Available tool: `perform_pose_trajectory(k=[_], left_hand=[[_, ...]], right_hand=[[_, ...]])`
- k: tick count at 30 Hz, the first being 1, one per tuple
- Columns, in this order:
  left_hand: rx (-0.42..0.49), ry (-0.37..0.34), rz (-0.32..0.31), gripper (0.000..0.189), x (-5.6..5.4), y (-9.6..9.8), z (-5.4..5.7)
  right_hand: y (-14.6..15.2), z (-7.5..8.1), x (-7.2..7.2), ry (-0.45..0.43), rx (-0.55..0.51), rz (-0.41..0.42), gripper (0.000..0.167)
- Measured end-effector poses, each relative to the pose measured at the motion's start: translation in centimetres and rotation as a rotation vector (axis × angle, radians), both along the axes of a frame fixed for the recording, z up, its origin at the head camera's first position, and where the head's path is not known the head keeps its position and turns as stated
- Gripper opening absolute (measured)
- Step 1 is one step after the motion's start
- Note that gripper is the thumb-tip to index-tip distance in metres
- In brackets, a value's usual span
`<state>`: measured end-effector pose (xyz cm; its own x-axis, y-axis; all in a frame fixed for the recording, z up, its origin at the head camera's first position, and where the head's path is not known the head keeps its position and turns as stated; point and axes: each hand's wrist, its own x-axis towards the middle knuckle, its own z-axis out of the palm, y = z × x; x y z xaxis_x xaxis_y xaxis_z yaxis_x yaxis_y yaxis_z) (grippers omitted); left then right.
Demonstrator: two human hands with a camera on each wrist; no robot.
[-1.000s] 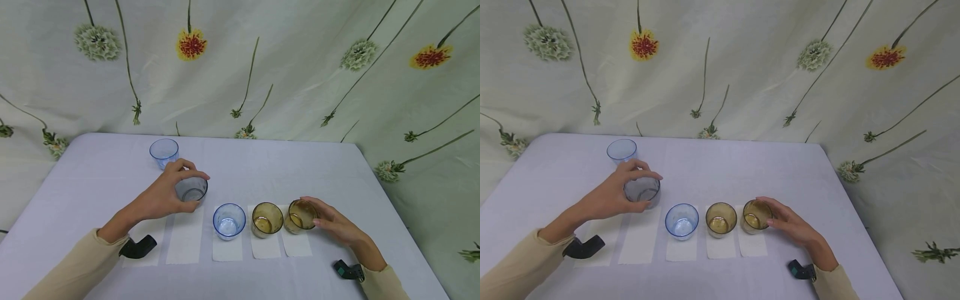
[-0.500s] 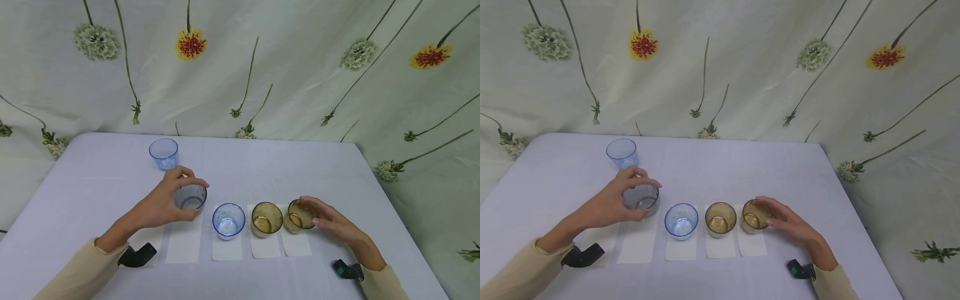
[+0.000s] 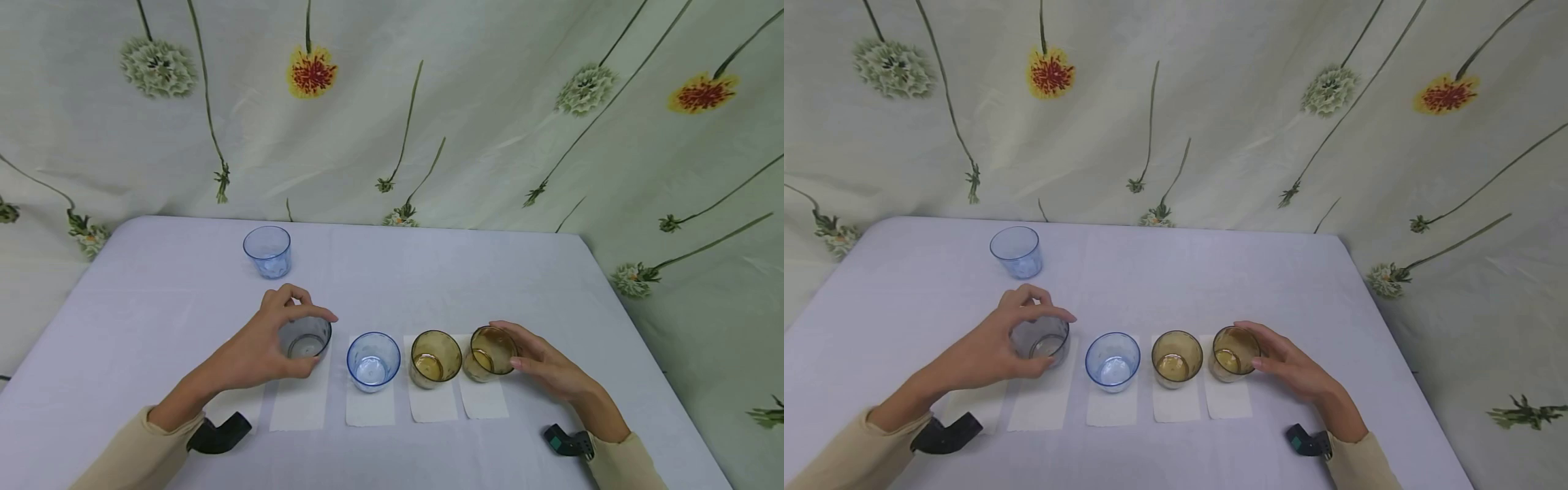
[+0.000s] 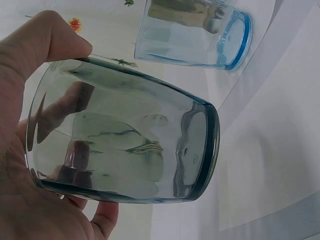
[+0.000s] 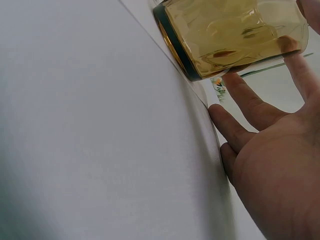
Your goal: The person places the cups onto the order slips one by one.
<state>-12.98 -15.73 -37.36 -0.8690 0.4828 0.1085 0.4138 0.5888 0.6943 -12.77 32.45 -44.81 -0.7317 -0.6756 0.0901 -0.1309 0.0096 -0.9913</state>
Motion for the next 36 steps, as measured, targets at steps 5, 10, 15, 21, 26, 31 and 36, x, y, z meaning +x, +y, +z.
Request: perform_pose_trajectory(k=[5,10,15,21,26,31,36], left_hand=[[0.008,-0.018,0.006,0.055,0.3,-0.1,-0.4],[0.003,-0.025,0.009,0.055,0.7,-0.2,-0.8],[0.014,-0.034,0.012,0.055,1.1,-0.3,-1.3],[0.041,-0.02,0.004,0.059,1.4,-0.5,-1.7],[0.044,-0.017,0.005,0.058,1.5,-0.5,-1.9],[0.04,-0.013,0.013,0.057,1.7,-0.5,-1.9],[0.047,-0.009,0.013,0.058,1.8,-0.5,-1.9]], right_hand=[[0.0,0.1,0.0,0.004,-0.02,0.016,0.058],[0.0,0.1,0.0,-0.003,-0.009,0.008,0.058],[0.1,0.0,0.0,-0.008,-0.002,0.006,0.058],[0.1,0.0,0.1,-0.013,0.007,0.001,0.059],[0.1,0.0,0.0,-0.015,0.008,0.0,0.058],[0.0,0.0,-0.1,-0.006,0.001,0.003,0.058],[0.0,0.1,0.1,-0.011,0.005,-0.005,0.058]])
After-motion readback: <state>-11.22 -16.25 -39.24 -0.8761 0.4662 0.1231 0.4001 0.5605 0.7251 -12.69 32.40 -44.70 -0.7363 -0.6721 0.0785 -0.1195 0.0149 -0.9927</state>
